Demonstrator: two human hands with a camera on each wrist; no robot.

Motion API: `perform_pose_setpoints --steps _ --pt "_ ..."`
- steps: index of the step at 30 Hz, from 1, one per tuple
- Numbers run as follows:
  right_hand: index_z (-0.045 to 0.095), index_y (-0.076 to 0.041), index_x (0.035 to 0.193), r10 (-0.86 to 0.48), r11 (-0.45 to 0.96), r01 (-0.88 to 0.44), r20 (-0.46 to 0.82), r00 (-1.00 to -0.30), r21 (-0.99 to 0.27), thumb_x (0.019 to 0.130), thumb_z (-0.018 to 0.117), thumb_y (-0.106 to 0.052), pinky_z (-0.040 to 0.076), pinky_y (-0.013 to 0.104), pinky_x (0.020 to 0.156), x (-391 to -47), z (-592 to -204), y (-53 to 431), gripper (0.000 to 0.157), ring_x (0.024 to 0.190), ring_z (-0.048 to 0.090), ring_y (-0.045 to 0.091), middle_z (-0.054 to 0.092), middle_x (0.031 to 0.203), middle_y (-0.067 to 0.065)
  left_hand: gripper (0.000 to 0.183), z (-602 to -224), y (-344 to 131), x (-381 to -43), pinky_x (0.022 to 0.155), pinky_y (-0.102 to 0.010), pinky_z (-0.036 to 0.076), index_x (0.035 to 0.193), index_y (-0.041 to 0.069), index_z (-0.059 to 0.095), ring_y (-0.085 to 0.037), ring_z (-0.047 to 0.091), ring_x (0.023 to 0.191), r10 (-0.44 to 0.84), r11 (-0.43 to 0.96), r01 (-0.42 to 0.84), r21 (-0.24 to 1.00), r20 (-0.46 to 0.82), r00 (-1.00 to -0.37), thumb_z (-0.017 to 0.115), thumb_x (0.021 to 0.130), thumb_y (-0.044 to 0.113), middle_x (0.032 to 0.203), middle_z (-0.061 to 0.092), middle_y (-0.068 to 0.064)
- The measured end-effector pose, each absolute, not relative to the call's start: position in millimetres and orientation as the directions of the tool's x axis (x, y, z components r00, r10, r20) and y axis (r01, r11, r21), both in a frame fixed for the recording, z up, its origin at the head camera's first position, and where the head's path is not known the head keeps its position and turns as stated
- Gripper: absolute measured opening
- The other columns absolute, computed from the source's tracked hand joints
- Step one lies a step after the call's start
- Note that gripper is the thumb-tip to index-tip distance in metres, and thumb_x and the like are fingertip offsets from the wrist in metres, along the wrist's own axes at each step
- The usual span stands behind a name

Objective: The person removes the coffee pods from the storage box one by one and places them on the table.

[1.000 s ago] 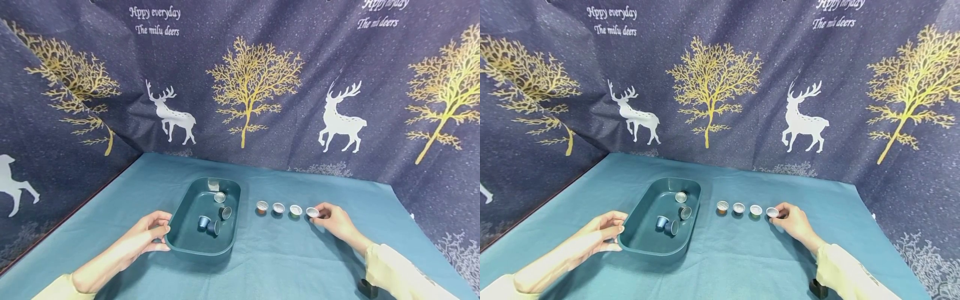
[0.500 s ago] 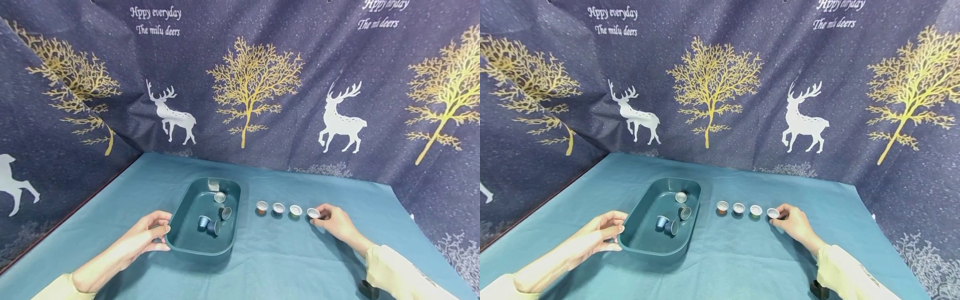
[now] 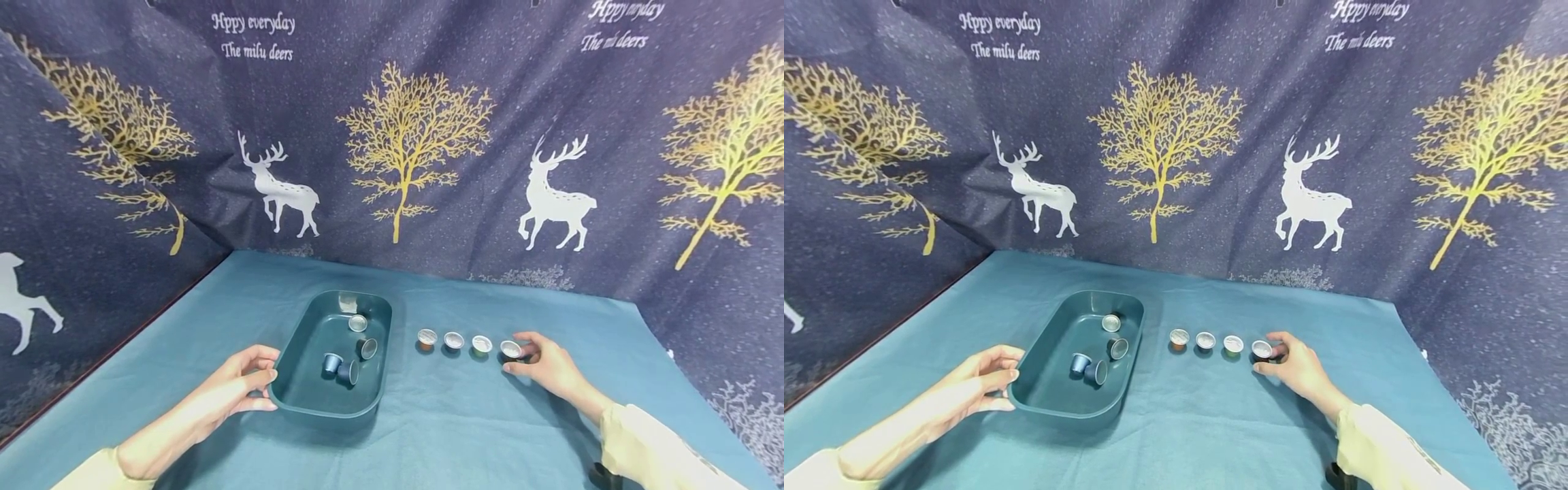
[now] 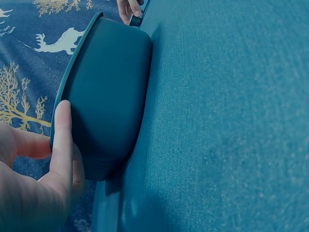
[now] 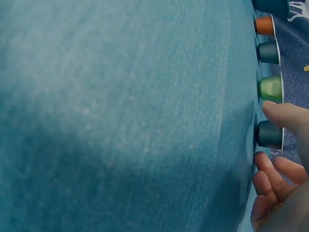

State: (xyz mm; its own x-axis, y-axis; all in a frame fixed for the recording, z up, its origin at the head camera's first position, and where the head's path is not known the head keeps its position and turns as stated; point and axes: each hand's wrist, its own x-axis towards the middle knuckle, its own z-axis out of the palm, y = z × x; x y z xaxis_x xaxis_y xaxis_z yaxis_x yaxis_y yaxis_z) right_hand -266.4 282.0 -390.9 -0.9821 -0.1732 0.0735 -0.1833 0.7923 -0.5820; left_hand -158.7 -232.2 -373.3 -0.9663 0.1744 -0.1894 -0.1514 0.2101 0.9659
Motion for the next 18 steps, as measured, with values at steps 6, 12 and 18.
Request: perform_pose_setpoints --steps 6,12,18 --pt "0.051 -0.005 0.138 -0.163 0.786 -0.173 0.07 -0.984 -0.593 0.079 0.082 -0.037 0.049 0.028 0.063 -263.7 -389.3 280.6 0.074 0.084 0.062 0.014 0.07 0.109 0.013 0.054 -373.5 -233.8 -158.1 0.081 -0.034 0.062 0.141 -0.007 0.03 -0.015 0.052 0.083 0.192 0.211 -0.147 0.966 -0.188 -0.963 0.054 0.1 0.017 0.116 0.042 -0.011" --pt "0.051 -0.004 0.137 -0.161 0.778 -0.167 0.065 -0.985 -0.606 0.079 0.082 -0.034 0.05 0.027 0.062 -262.8 -388.2 280.6 0.072 0.084 0.063 0.014 0.071 0.108 0.013 0.052 -373.6 -232.9 -157.9 0.08 -0.034 0.062 0.14 -0.007 0.032 -0.015 0.052 0.082 0.177 0.207 -0.145 0.968 -0.183 -0.967 0.054 0.099 0.016 0.116 0.043 -0.011" --pt "0.051 -0.004 0.138 -0.158 0.777 -0.163 0.062 -0.985 -0.607 0.079 0.082 -0.035 0.05 0.027 0.062 -262.0 -388.0 281.9 0.073 0.084 0.064 0.014 0.071 0.108 0.013 0.052 -374.1 -232.8 -158.1 0.08 -0.034 0.062 0.14 -0.007 0.033 -0.015 0.052 0.081 0.18 0.205 -0.136 0.969 -0.174 -0.968 0.055 0.099 0.016 0.116 0.042 -0.011"
